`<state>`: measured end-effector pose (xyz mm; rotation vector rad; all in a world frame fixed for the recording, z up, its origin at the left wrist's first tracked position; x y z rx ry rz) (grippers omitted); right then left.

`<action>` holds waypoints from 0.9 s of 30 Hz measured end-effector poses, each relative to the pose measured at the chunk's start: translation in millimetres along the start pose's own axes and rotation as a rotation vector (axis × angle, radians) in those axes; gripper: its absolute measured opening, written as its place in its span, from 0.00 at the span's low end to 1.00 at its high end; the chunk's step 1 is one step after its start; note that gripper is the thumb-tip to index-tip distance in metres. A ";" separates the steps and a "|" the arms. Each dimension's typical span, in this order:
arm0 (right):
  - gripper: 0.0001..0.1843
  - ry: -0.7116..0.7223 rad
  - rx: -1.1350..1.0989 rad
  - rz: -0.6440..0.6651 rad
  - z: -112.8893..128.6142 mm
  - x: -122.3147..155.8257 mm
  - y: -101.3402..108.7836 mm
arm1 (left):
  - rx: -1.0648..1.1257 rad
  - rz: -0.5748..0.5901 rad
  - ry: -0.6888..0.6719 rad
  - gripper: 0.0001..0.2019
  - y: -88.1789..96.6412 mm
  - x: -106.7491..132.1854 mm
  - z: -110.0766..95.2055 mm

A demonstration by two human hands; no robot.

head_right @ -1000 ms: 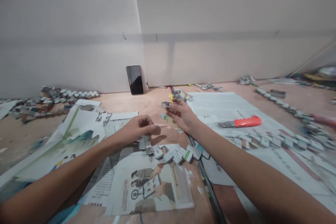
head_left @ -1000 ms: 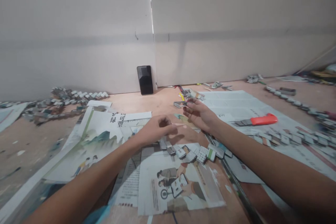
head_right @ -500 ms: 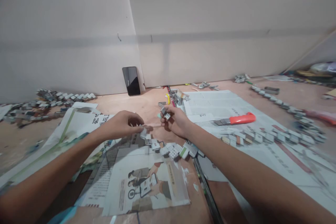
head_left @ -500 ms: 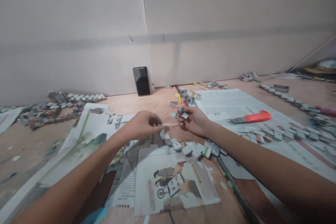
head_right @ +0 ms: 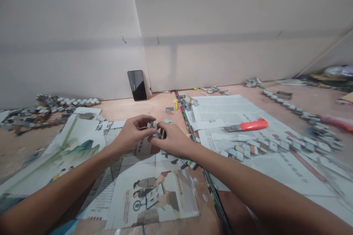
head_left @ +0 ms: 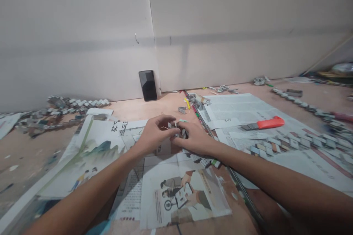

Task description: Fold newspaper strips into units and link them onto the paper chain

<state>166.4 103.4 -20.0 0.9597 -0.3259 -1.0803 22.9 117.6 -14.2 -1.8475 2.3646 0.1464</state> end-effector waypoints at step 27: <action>0.14 0.173 -0.023 0.131 9.5 2.4 -8.2 | -0.020 0.296 -0.159 0.06 -6.0 5.5 8.8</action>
Point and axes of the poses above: each hand's wrist, its own x-axis away from the middle knuckle, its own y-axis out of the back of the hand, z = x × y, the point moved 4 cm from there along -x, towards the middle knuckle, and after that the axes turned 13 degrees about x, right-handed, at the moved point
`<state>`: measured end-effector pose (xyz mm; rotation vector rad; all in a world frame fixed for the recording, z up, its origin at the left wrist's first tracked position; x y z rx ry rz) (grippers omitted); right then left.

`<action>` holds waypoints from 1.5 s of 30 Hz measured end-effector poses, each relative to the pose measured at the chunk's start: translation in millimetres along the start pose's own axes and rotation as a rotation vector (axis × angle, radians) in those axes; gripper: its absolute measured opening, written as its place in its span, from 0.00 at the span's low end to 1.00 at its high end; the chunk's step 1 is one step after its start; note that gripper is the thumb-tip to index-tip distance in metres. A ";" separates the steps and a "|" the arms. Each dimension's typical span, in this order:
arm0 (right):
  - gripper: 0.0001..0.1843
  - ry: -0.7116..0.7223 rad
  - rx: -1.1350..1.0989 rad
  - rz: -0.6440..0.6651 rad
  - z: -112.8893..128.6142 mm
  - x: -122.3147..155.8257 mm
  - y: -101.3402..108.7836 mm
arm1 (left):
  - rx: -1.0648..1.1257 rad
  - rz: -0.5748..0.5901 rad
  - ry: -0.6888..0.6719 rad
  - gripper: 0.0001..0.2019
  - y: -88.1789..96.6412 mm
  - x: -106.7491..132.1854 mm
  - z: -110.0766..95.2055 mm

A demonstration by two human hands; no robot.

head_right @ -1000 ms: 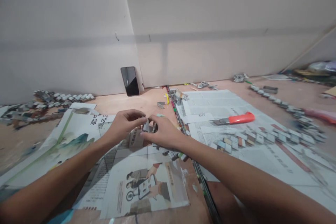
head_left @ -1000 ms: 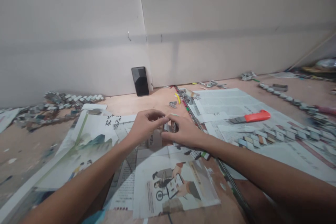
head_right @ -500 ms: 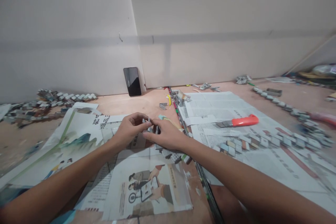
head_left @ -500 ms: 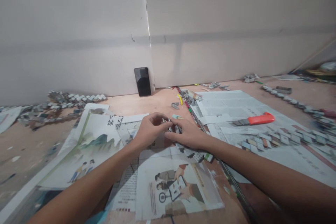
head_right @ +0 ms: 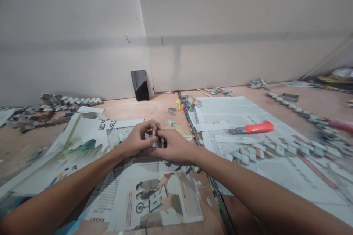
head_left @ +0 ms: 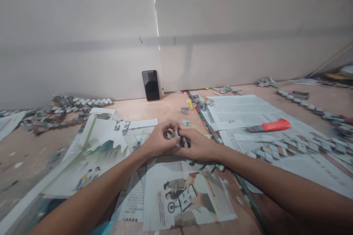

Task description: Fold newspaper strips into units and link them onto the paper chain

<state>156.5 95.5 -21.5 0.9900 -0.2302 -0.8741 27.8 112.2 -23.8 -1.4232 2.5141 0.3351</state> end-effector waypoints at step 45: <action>0.14 -0.308 -0.134 -0.197 -18.4 -8.3 29.4 | 1.063 -0.488 0.425 0.06 -1.3 0.1 18.1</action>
Point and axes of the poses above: each hand's wrist, its own x-axis away from the middle knuckle, its own y-axis out of the back of the hand, z = x × y, the point moved 4 cm from there along -x, towards the middle knuckle, and after that the axes turned 13 degrees about x, right-handed, at the moved point
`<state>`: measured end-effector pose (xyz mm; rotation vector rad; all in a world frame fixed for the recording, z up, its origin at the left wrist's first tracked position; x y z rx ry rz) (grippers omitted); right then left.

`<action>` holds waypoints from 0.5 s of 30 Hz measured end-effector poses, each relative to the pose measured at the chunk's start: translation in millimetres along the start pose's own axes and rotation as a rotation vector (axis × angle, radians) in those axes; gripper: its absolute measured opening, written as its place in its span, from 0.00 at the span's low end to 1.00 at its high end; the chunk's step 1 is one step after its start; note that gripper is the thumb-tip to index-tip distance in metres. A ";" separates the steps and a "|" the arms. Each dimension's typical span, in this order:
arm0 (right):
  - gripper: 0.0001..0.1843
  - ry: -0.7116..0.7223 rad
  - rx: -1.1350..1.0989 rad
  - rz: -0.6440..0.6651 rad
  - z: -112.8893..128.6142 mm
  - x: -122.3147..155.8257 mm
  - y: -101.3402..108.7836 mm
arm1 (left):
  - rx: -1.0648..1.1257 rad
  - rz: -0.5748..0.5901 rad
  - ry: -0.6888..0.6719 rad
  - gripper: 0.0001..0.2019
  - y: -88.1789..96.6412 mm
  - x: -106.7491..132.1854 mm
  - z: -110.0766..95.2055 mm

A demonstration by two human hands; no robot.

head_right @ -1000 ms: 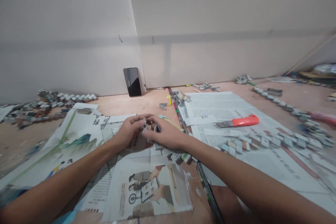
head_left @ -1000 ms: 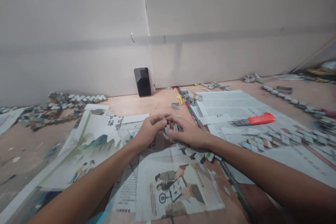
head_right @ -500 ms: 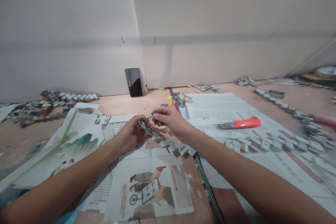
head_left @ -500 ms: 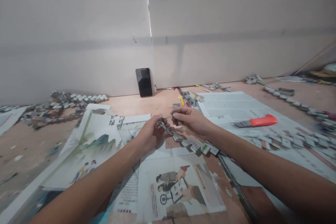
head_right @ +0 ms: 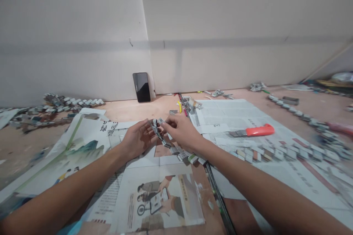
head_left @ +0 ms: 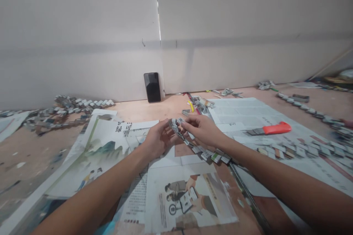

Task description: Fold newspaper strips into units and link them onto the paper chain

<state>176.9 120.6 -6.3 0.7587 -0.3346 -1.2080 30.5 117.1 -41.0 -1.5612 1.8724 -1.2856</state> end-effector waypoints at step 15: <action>0.16 0.123 0.337 -0.143 14.4 2.7 7.4 | -0.131 0.195 -0.036 0.06 1.1 -3.2 3.4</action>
Point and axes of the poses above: each hand's wrist, its own x-axis away from the middle knuckle, its own y-axis out of the back of the hand, z = x × y, the point moved 4 cm from there along -x, towards the middle knuckle, and after that the axes turned 13 degrees about x, right-handed, at the moved point
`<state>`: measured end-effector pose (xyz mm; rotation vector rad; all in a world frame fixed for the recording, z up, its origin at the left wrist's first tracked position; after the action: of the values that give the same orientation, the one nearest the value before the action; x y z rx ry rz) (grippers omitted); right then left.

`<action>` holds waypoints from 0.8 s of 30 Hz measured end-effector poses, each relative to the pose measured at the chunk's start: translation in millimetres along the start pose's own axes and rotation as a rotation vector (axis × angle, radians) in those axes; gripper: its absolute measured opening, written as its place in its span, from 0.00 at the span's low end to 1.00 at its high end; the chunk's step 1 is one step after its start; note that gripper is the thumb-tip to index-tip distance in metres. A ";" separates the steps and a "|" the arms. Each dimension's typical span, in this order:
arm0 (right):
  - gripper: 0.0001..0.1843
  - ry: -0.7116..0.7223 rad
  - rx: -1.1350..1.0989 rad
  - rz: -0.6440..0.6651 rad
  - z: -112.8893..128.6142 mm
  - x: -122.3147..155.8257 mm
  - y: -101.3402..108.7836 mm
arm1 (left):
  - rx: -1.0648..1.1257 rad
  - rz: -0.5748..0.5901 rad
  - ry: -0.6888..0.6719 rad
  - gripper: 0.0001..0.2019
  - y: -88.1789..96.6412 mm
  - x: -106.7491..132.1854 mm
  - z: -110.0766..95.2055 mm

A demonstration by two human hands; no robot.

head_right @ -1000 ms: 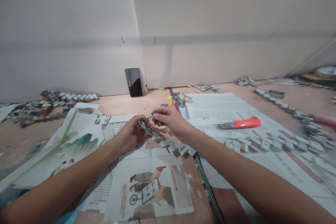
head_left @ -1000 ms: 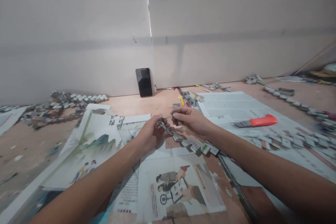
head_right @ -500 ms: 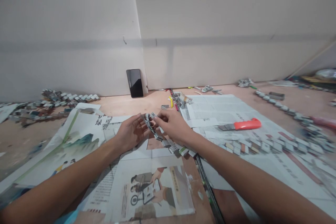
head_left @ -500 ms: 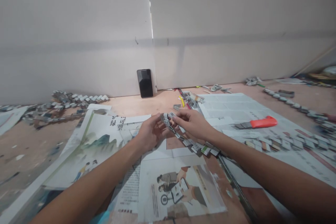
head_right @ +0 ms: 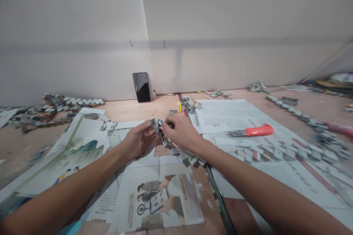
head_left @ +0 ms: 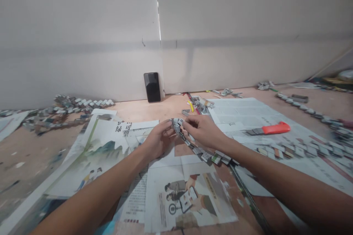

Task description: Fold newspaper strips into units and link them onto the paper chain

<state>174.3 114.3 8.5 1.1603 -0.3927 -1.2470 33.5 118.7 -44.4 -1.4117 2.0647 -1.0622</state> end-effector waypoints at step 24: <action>0.15 0.015 -0.061 0.152 -3.5 -7.7 4.2 | -0.295 0.110 -0.156 0.14 -6.6 6.1 6.7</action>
<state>176.6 122.2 13.2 1.0676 -0.4212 -1.1099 39.7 109.5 -43.0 -1.4444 2.2204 -0.6011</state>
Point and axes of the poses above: each hand's wrist, its own x-axis away from the middle knuckle, its own y-axis out of the back of the hand, z = x × y, the point moved 4 cm from there along -x, towards the middle knuckle, and after that the axes turned 13 degrees about x, right-handed, at the moved point
